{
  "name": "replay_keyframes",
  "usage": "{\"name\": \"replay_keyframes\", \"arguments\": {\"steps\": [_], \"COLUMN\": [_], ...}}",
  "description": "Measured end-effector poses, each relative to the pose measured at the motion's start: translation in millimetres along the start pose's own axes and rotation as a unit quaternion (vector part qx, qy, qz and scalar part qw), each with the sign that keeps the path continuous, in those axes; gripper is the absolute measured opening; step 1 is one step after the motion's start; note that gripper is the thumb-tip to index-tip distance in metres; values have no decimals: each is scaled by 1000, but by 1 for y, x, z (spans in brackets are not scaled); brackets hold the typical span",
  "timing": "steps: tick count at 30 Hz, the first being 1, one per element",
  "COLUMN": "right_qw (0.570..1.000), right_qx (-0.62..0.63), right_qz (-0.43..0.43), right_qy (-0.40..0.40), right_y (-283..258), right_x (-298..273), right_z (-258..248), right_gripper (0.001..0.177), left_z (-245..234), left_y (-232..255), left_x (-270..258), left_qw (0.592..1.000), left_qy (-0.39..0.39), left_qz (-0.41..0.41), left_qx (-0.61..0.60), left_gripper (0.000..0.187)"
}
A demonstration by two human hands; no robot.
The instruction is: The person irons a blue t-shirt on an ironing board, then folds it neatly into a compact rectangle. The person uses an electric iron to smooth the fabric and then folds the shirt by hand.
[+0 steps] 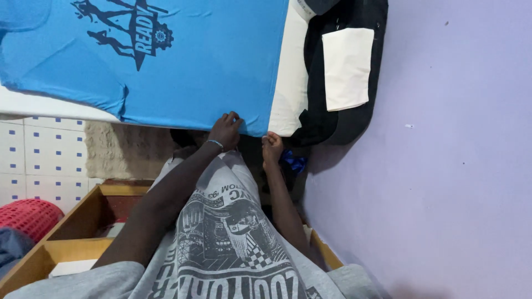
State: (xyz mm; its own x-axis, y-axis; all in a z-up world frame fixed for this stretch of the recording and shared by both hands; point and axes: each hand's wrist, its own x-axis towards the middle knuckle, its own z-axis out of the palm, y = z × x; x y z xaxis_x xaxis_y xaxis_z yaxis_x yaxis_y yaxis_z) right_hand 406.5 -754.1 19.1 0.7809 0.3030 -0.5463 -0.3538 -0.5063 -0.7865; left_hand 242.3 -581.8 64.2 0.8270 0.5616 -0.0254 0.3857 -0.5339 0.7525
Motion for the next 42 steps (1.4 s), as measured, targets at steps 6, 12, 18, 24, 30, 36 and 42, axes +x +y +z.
{"name": "replay_keyframes", "arguments": {"steps": [6, 12, 18, 24, 30, 36, 42], "right_qw": [990, 994, 992, 971, 970, 946, 956], "right_qx": [-103, -98, -31, -155, -156, -85, 2], "right_qz": [-99, -17, -61, -148, -104, -39, 12], "right_qy": [-7, -35, -105, -110, -157, -310, -294], "right_y": [-7, -3, -10, -27, -42, -58, -81], "right_x": [7, 13, 9, -3, -8, 4, 79], "right_z": [2, 10, 6, 7, 11, -4, -5], "right_gripper": [37, 48, 41, 30, 31, 48, 48], "left_z": [22, 19, 34, 46, 49, 52, 45], "left_y": [8, 21, 26, 34, 33, 30, 48], "left_x": [6, 12, 26, 52, 75, 77, 70], "left_qw": [1000, 998, 986, 967, 945, 960, 982], "left_qy": [28, 9, -48, -53, -128, -109, -56], "left_qz": [-13, -60, -162, -219, -272, -243, -162], "left_qx": [-1, -10, -14, -118, -130, -89, -75], "left_gripper": [47, 50, 43, 54, 64, 38, 67]}}
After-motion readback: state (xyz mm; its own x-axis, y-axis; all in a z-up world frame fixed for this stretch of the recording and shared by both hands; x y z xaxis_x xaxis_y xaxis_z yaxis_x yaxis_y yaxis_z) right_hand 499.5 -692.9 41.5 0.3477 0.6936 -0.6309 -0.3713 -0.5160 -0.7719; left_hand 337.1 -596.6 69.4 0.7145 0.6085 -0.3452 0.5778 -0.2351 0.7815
